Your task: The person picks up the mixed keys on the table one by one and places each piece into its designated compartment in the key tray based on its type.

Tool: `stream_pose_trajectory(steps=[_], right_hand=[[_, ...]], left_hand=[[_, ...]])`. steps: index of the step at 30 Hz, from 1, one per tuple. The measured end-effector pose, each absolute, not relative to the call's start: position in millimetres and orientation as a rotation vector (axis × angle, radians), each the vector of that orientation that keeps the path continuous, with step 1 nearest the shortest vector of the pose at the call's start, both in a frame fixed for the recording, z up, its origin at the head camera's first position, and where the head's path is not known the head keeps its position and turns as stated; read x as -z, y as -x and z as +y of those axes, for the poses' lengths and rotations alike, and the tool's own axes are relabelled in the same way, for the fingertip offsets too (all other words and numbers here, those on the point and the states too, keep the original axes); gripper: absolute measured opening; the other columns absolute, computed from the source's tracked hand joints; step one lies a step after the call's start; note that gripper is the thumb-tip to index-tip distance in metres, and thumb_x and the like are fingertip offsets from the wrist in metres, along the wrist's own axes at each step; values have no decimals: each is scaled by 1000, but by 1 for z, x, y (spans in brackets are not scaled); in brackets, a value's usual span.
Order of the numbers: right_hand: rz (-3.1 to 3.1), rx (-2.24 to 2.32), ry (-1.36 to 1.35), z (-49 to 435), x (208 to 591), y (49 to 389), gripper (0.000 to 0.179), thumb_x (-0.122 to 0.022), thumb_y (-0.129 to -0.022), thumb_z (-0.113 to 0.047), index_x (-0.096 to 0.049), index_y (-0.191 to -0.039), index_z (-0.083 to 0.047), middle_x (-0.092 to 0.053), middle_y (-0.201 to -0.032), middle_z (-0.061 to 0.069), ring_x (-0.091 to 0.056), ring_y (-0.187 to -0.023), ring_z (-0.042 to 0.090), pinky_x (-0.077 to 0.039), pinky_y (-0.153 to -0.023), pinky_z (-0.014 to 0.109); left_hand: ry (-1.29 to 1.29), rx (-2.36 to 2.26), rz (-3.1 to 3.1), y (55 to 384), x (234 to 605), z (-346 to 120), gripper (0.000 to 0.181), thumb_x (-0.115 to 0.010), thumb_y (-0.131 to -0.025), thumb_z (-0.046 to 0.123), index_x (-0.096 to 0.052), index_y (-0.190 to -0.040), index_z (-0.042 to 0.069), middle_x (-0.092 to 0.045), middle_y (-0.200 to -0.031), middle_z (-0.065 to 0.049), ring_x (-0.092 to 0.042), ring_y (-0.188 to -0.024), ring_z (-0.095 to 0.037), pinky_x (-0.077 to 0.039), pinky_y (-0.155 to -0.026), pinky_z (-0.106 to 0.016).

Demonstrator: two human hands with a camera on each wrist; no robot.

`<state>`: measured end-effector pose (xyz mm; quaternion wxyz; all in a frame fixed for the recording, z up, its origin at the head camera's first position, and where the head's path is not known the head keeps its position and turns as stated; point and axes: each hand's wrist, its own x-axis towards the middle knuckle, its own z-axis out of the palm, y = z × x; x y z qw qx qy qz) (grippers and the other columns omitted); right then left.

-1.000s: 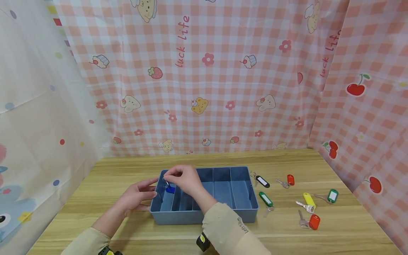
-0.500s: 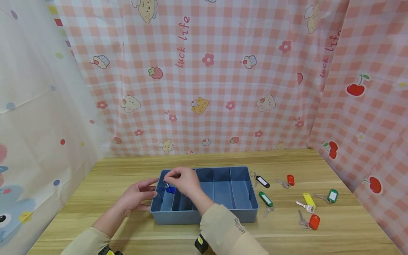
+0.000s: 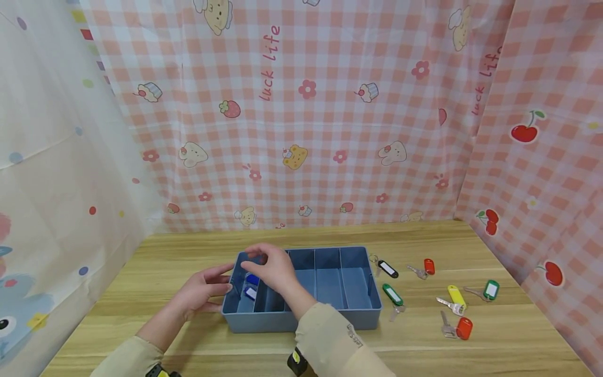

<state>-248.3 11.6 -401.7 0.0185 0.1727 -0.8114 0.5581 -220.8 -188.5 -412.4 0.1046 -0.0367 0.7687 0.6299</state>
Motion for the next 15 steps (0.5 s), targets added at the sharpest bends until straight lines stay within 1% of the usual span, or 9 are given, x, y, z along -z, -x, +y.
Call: stream_pose_trajectory(steps=[9,12,15], right_hand=[[-2491,-1829,-663,20,402,240,38,-71,-93,-29,-66,-126,-10,-66,-121,3,-57,-114,27,-49,-95,47],[-2482,-1859,-720,25,402,236,41,-71,-94,-28,-63,-130,-10,-65,-126,5,-55,-119,29,-46,-99,52],[-2482,-1866,-762,29,401,232,44,-70,-94,-28,-61,-133,-11,-65,-129,5,-54,-122,28,-43,-103,55]], left_hand=[[130,-1850,2276,221,411,-188,57,-65,-89,-6,-51,-143,3,-58,-127,-27,-65,-95,-30,-60,-66,-51],[139,-1853,2276,220,411,-188,57,-65,-89,-6,-51,-143,3,-58,-127,-26,-65,-94,-30,-60,-66,-52],[136,-1845,2278,221,411,-188,57,-65,-89,-6,-50,-144,3,-58,-128,-27,-65,-95,-30,-60,-67,-51]])
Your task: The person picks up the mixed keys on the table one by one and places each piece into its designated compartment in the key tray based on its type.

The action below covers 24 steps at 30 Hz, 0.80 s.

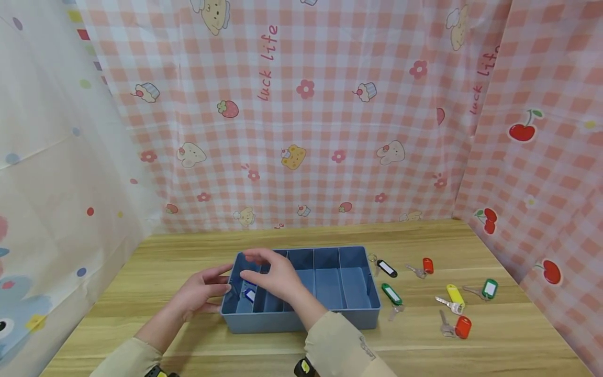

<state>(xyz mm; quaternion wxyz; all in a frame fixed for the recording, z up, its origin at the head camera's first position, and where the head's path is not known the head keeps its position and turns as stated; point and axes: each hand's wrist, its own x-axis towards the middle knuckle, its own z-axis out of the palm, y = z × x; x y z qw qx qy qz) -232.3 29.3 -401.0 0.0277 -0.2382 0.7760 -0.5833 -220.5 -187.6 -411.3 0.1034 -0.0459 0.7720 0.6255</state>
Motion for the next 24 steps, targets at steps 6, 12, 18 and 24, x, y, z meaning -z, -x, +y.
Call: stream_pose_trajectory(steps=[6,12,18,24], right_hand=[[2378,1792,778,39,401,227,45,-69,-94,-27,-58,-137,-17,-63,-131,2,-53,-125,25,-39,-106,58],[2379,1776,772,51,401,223,49,-69,-94,-27,-56,-140,-16,-62,-134,1,-50,-127,26,-36,-107,60],[2394,1747,802,63,399,221,54,-69,-94,-28,-52,-143,-14,-59,-137,2,-49,-129,26,-35,-108,60],[2461,1687,829,73,397,220,56,-70,-94,-26,-50,-145,-14,-57,-139,1,-47,-131,27,-35,-108,60]], left_hand=[[142,-1829,2290,221,412,-187,57,-65,-90,-5,-51,-144,5,-58,-128,-26,-65,-97,-31,-60,-66,-49],[134,-1827,2295,221,412,-188,58,-66,-89,-4,-50,-144,4,-56,-130,-28,-64,-100,-33,-60,-66,-51],[147,-1834,2292,221,412,-187,58,-66,-88,-6,-51,-144,4,-57,-128,-27,-63,-100,-34,-59,-66,-51],[135,-1847,2283,220,412,-186,58,-65,-88,-8,-51,-143,2,-56,-128,-28,-62,-100,-34,-59,-65,-51]])
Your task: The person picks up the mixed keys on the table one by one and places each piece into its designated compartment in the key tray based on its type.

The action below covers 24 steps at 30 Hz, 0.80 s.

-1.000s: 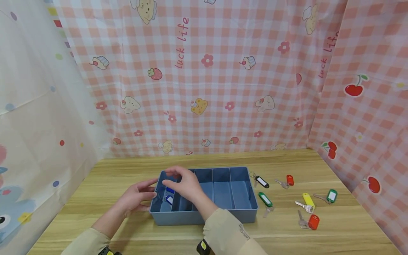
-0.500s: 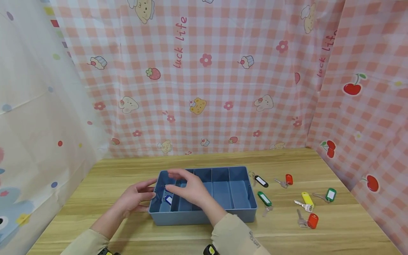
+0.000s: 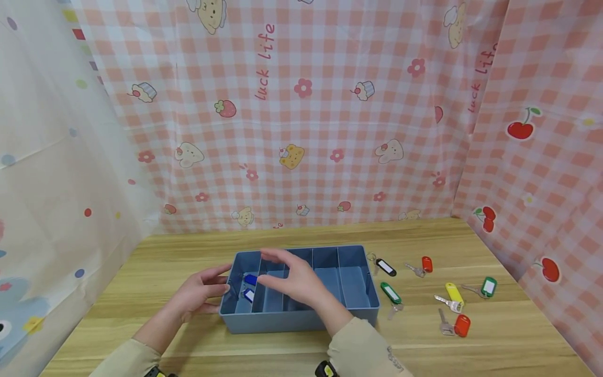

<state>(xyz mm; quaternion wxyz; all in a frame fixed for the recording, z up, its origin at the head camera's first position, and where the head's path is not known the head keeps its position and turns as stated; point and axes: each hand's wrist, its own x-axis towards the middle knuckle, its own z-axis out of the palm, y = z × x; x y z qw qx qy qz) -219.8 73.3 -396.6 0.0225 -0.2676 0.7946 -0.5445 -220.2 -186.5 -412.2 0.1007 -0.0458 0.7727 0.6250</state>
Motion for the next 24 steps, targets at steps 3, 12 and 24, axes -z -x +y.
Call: stream_pose_trajectory(steps=[3,12,24], right_hand=[[2482,1659,833,80,395,218,58,-70,-94,-28,-49,-146,-15,-56,-141,0,-45,-133,28,-32,-109,61],[2562,1628,879,101,391,215,60,-72,-93,-26,-48,-147,-13,-55,-143,3,-45,-133,29,-31,-109,62],[2706,1576,917,134,388,212,63,-73,-91,-26,-48,-147,-11,-53,-144,5,-43,-134,34,-34,-105,65]], left_hand=[[137,-1844,2286,220,412,-187,57,-65,-88,-7,-52,-143,3,-57,-127,-27,-63,-99,-33,-59,-65,-51],[133,-1834,2296,221,413,-188,57,-65,-88,-7,-52,-143,3,-57,-127,-27,-65,-96,-32,-60,-64,-50],[130,-1867,2262,221,414,-187,57,-63,-89,-8,-51,-143,3,-57,-128,-29,-65,-95,-31,-60,-65,-51]])
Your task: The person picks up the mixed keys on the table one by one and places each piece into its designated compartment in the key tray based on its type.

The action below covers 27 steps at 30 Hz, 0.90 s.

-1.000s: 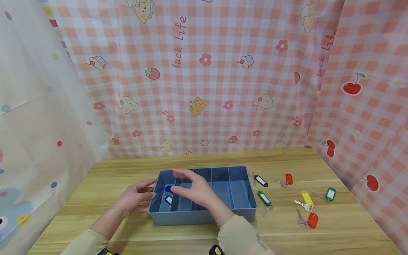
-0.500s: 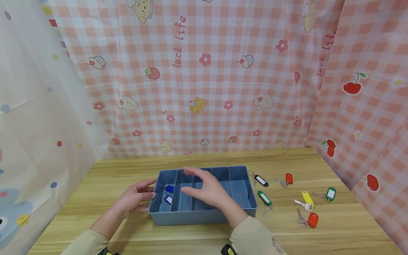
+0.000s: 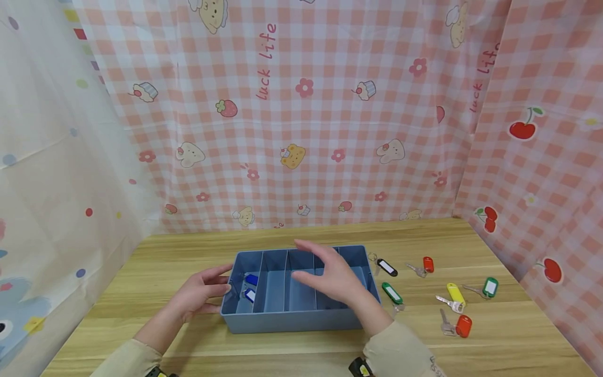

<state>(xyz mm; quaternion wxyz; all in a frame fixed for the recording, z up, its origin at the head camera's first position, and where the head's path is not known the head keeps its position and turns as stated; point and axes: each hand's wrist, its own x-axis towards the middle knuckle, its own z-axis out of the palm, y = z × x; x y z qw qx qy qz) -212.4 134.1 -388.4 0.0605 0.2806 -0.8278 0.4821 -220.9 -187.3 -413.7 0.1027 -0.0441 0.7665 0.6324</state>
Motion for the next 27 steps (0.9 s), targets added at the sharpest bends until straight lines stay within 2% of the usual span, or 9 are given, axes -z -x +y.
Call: stream_pose_trajectory(steps=[19,27], right_hand=[[-2543,-1221,-740,187,394,208,64,-76,-88,-27,-51,-145,-13,-53,-143,10,-45,-130,39,-39,-100,66],[-2478,-1100,-789,210,400,209,63,-79,-85,-19,-53,-142,-12,-53,-141,13,-46,-127,39,-42,-96,65]], left_hand=[[142,-1851,2276,220,412,-187,57,-64,-89,-7,-51,-144,4,-56,-130,-29,-66,-96,-31,-60,-65,-50],[153,-1845,2288,220,413,-187,56,-64,-89,-7,-52,-143,4,-57,-129,-28,-66,-95,-30,-60,-65,-50]])
